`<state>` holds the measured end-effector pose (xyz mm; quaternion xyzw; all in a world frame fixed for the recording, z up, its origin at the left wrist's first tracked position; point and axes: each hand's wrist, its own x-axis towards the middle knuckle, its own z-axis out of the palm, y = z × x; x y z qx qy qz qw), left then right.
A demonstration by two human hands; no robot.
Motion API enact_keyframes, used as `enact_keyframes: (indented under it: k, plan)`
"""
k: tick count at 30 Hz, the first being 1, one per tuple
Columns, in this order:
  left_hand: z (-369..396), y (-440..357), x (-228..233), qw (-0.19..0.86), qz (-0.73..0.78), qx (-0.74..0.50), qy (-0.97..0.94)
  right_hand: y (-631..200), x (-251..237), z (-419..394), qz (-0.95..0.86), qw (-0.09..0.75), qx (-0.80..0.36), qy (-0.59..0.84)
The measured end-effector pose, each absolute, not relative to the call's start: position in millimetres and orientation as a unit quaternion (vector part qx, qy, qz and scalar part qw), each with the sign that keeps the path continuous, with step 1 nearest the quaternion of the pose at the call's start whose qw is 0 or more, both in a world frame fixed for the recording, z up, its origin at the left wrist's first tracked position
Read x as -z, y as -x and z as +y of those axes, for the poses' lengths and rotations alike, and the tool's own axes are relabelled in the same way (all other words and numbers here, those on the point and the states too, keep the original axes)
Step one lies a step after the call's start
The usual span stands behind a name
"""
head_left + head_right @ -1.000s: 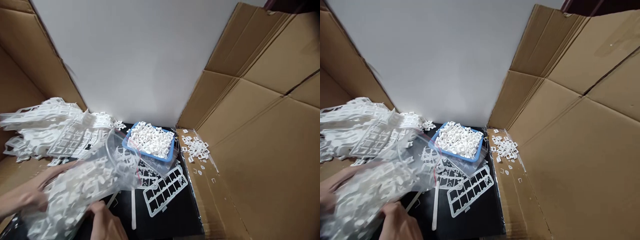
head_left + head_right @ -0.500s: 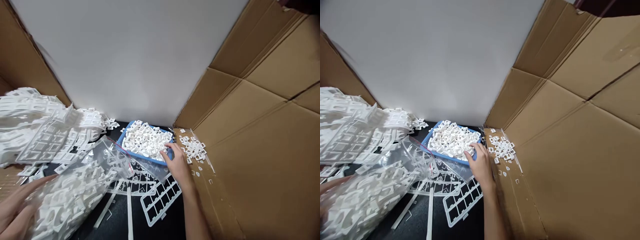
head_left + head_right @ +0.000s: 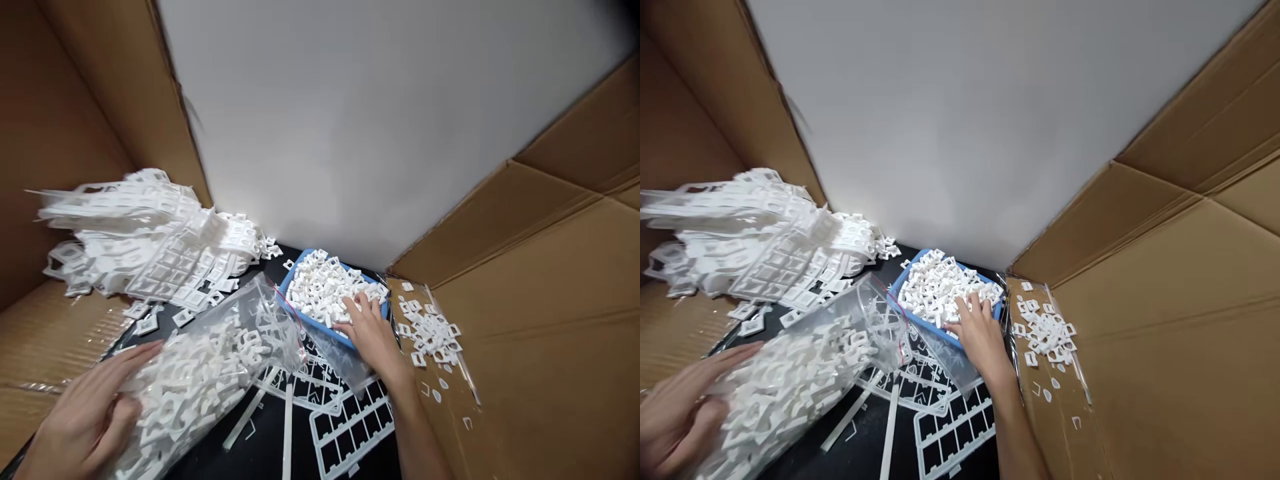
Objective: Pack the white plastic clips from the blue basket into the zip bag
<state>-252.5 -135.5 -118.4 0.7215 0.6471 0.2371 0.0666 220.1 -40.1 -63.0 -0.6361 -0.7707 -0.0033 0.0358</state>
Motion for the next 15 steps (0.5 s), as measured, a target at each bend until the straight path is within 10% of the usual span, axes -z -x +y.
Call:
enact_keyframes:
  k: [15]
  plan:
    - [-154, 221, 99, 0.145, 0.715, -0.3, -0.614, -227, 70, -39, -0.773, 0.14, -0.04, 0.617]
